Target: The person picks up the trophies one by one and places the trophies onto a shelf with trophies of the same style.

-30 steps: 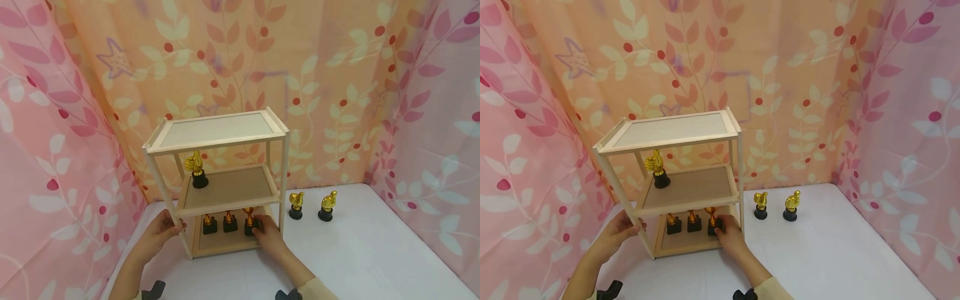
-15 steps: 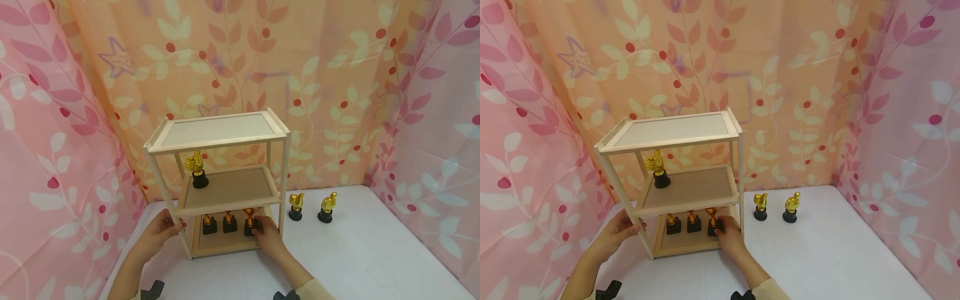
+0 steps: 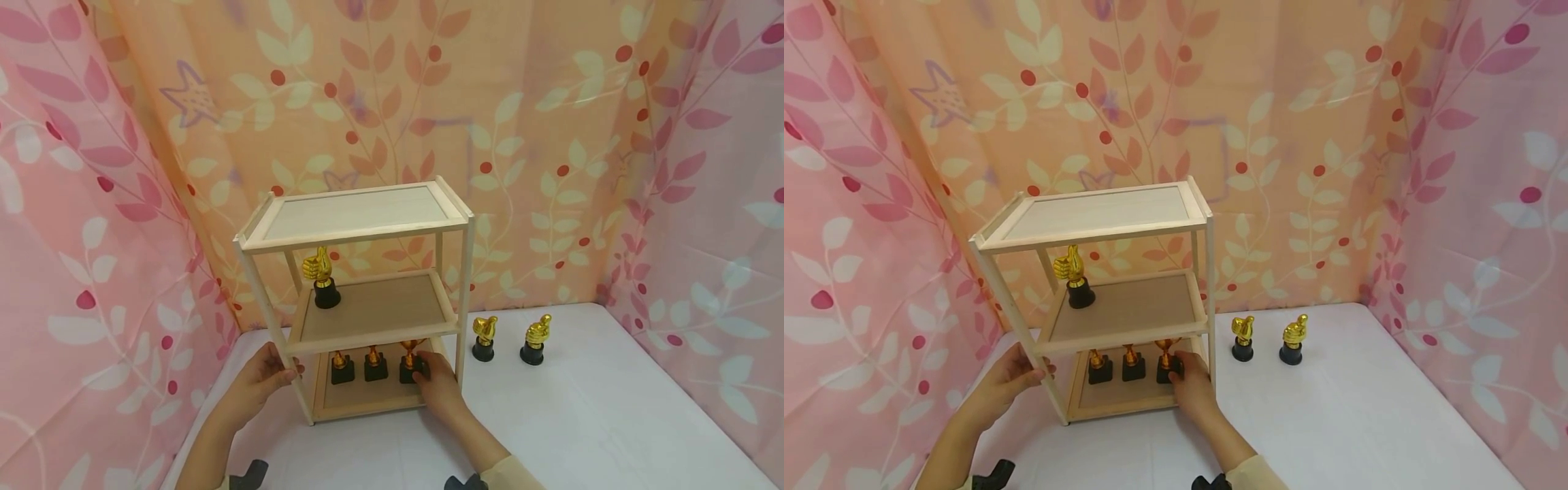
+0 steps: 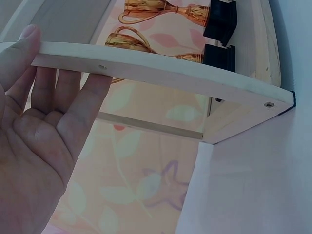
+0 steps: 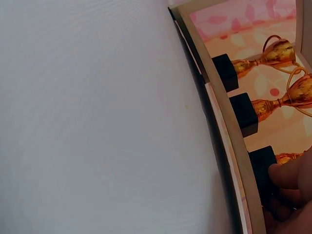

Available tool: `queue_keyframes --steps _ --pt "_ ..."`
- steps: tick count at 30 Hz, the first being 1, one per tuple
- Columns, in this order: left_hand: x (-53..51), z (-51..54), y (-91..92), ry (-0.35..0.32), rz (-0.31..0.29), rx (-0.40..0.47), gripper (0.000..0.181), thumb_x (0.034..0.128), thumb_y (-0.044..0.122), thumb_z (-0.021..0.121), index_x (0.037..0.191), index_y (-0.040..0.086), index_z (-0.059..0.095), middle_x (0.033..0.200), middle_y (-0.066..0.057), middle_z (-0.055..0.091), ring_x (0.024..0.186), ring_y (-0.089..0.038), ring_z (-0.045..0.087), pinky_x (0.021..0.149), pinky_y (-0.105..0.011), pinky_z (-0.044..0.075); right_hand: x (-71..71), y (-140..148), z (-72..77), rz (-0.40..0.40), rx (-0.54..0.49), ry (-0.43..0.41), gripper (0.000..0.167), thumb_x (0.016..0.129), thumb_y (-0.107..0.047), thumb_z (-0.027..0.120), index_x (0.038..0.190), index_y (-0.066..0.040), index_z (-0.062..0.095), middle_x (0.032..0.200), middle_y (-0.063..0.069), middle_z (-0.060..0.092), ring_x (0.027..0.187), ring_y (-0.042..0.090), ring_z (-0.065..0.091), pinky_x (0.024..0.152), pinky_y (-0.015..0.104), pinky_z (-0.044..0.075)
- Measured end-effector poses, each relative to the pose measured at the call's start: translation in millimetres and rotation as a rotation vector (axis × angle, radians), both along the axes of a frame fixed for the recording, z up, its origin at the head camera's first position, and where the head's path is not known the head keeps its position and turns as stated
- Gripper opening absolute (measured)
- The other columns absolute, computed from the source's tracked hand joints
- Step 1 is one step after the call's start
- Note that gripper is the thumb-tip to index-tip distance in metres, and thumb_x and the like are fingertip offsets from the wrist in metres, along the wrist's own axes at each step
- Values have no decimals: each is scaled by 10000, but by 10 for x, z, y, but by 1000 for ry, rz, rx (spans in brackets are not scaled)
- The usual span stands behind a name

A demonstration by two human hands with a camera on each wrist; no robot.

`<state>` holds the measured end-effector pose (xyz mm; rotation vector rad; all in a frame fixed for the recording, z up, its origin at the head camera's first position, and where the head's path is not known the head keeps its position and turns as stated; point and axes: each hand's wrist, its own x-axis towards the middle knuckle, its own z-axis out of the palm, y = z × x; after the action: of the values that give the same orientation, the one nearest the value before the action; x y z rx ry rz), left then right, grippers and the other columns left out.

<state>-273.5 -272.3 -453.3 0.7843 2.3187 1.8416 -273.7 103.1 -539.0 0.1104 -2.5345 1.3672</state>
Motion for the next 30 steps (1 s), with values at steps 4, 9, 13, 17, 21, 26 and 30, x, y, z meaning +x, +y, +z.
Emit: queue_keyframes --steps 4,9,13,17,21,26,30 --pt "-3 -14 -10 7 -6 6 331 1012 29 608 1243 -85 399 1168 -280 564 1100 -192 702 932 -267 565 -7 -11 2 -20 6 -2 441 955 -49 678 1381 -12 576 1350 190 591 1312 403 552 1087 563 446" --pt "-13 -24 -13 20 -24 16 311 1014 17 598 1238 -76 404 1159 -252 574 1101 -186 698 935 -275 566 -23 -20 2 -43 -2 -7 424 963 -51 672 1376 -18 582 1343 181 598 1308 390 560 1088 550 453" --pt "-20 -28 -1 26 -37 27 294 1011 0 592 1228 -76 409 1147 -226 585 1094 -167 696 935 -284 569 -38 -15 -1 -60 8 10 417 959 -39 673 1366 -9 587 1329 185 607 1295 387 570 1080 543 461" --pt "-19 -24 10 25 -33 30 301 1009 5 597 1234 -77 413 1144 -223 587 1090 -161 696 935 -283 568 -43 -11 4 -65 16 27 415 955 -29 674 1361 -1 588 1325 187 607 1292 389 572 1079 542 462" --pt "-15 -23 9 23 -21 23 316 1011 13 600 1247 -81 412 1154 -242 584 1092 -167 698 934 -276 567 -41 -14 17 -64 6 35 414 955 -27 675 1358 4 587 1324 191 607 1286 391 578 1073 545 467" --pt "-10 -19 2 26 -15 22 305 1012 7 593 1241 -81 412 1149 -239 584 1104 -218 698 935 -274 565 -35 -33 19 -64 -23 42 417 959 -38 678 1362 3 581 1335 190 608 1274 386 588 1061 541 477" --pt "-4 -17 0 30 -19 31 278 1008 -6 592 1212 -76 416 1135 -217 595 1105 -230 695 935 -276 566 -29 -47 -1 -68 -41 45 435 957 -72 691 1373 -9 581 1347 183 608 1276 383 588 1055 543 482"
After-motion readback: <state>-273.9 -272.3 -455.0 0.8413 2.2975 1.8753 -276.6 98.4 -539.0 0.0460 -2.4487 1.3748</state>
